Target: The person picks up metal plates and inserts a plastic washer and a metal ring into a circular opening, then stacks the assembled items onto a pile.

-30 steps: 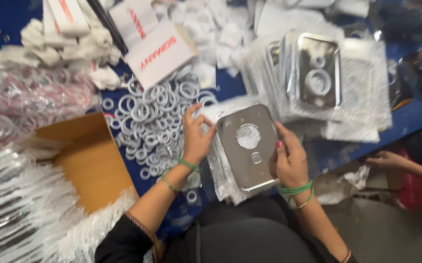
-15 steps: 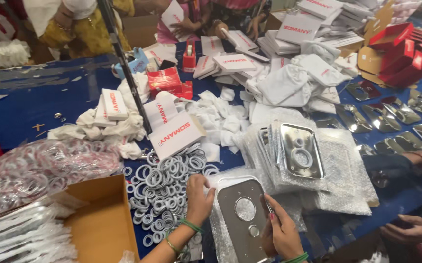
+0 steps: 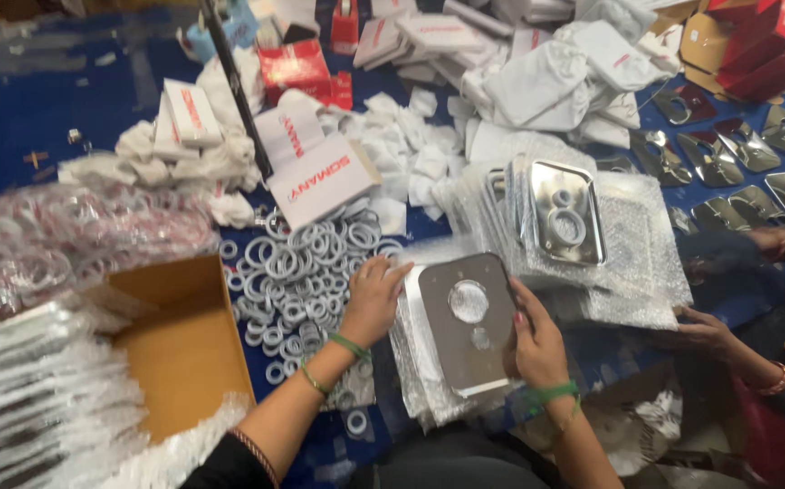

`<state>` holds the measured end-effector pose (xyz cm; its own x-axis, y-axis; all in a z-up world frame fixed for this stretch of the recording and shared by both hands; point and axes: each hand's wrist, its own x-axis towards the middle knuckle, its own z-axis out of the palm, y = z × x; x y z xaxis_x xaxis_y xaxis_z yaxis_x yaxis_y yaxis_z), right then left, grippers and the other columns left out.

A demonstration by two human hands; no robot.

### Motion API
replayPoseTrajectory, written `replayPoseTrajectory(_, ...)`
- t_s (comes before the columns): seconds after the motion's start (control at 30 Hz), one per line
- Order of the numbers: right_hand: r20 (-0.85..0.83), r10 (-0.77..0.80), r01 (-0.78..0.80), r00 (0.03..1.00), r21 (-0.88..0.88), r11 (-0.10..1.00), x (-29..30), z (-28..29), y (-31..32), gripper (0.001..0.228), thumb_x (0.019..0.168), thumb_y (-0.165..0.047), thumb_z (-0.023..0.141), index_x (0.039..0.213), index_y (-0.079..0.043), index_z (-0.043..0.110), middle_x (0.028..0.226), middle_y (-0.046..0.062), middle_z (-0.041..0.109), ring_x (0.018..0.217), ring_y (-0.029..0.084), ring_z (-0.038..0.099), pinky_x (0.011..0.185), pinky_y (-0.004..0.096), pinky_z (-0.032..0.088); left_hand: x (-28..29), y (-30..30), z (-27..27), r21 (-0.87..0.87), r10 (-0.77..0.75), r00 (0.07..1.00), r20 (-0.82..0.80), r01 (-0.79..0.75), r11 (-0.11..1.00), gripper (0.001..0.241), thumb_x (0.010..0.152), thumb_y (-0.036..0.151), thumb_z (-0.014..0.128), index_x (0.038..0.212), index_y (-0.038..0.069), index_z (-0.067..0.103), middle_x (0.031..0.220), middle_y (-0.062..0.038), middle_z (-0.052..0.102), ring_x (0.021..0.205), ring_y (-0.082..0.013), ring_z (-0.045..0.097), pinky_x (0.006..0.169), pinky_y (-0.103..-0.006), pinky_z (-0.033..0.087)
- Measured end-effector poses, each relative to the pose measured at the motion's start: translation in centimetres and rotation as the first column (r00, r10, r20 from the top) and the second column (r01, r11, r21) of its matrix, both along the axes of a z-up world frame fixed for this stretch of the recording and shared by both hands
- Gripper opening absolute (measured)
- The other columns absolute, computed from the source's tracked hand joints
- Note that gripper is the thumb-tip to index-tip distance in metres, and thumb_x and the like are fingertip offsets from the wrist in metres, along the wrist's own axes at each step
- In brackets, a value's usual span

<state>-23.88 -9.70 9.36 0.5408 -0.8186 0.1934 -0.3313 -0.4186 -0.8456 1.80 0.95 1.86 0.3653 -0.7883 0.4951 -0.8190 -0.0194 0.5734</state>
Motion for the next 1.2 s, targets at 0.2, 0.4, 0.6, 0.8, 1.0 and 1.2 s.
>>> replayPoseTrajectory(0.2, -0.276, -0.01, -0.01, 0.961, -0.069, 0.998, -0.2, -2.4, -0.4, 0.052, 0.097, -0.011, 0.055, 0.148, -0.019, 0.054, 0.136, 0.012, 0.067, 0.129, 0.028, 0.057, 0.113, 0.036, 0.043, 0.3, -1.5, -4.2, -0.036, -0.089, 0.964, -0.252, 0.082, 0.996, 0.042, 0.091, 0.008, 0.061, 0.132, 0.013, 0.066, 0.124, -0.011, 0.067, 0.125, -0.032, 0.057, 0.111, -0.0458, 0.04)
replayPoseTrajectory(0.4, -0.276, 0.135, -0.203, 0.952, -0.236, 0.95, 0.9, -4.4, 0.2, 0.062, 0.096, -0.015, 0.058, 0.155, -0.008, 0.038, 0.16, 0.025, 0.035, 0.148, 0.038, 0.032, 0.119, 0.041, 0.027, 1.1, -4.0, -7.5, -0.065, -0.169, 0.773, -0.611, 0.164, 0.984, 0.039, 0.109, 0.029, 0.049, 0.141, 0.01, 0.059, 0.14, -0.013, 0.061, 0.134, -0.0304, 0.053, 0.117, -0.0431, 0.035)
replayPoseTrajectory(0.6, -0.298, 0.215, -0.283, 0.93, -0.206, 0.937, 1.1, -6.1, 0.4, 0.066, 0.096, -0.022, 0.059, 0.155, -0.003, 0.036, 0.164, 0.024, 0.029, 0.151, 0.035, 0.03, 0.12, 0.041, 0.026, -0.6, -3.1, -6.5, 0.027, -0.084, 0.947, -0.309, 0.098, 0.995, 0.068, 0.094, 0.043, 0.065, 0.148, 0.007, 0.046, 0.145, -0.019, 0.053, 0.137, -0.0374, 0.046, 0.117, -0.0469, 0.032)
replayPoseTrajectory(0.8, -0.158, 0.077, 0.019, 0.984, 0.533, 0.846, 0.8, -5.5, -2.1, 0.076, 0.102, -0.032, 0.054, 0.171, -0.018, 0.027, 0.157, 0.02, 0.054, 0.13, 0.048, 0.056, 0.099, 0.051, 0.047, -1.2, -2.1, -4.3, 0.076, -0.037, 0.927, -0.374, 0.071, 0.995, 0.064, 0.095, 0.044, 0.064, 0.147, 0.01, 0.049, 0.145, -0.017, 0.054, 0.137, -0.0386, 0.046, 0.116, -0.0481, 0.033)
replayPoseTrajectory(1.0, -0.086, 0.091, -0.034, 0.992, 0.515, 0.857, 0.9, -5.9, -0.8, 0.074, 0.1, -0.031, 0.051, 0.165, -0.015, 0.02, 0.162, 0.01, 0.036, 0.141, 0.022, 0.042, 0.109, 0.032, 0.038, -3.6, -3.9, -4.7, -0.062, 0.043, 0.793, -0.608, -0.102, 0.993, 0.062, 0.091, 0.042, 0.07, 0.141, 0.009, 0.053, 0.144, -0.015, 0.053, 0.141, -0.0368, 0.04, 0.119, -0.048, 0.026)
replayPoseTrajectory(1.2, -0.046, 0.131, -0.099, 0.99, 0.427, 0.899, 0.5, -6.3, -1.3, 0.074, 0.099, -0.026, 0.053, 0.163, -0.01, 0.02, 0.167, 0.016, 0.031, 0.148, 0.027, 0.036, 0.116, 0.035, 0.032, -4.0, -4.2, -5.0, -0.087, 0.069, 0.814, -0.577, -0.146, 0.986, 0.058, 0.09, 0.039, 0.072, 0.139, 0.012, 0.056, 0.139, -0.013, 0.058, 0.138, -0.0354, 0.046, 0.118, -0.0467, 0.03)
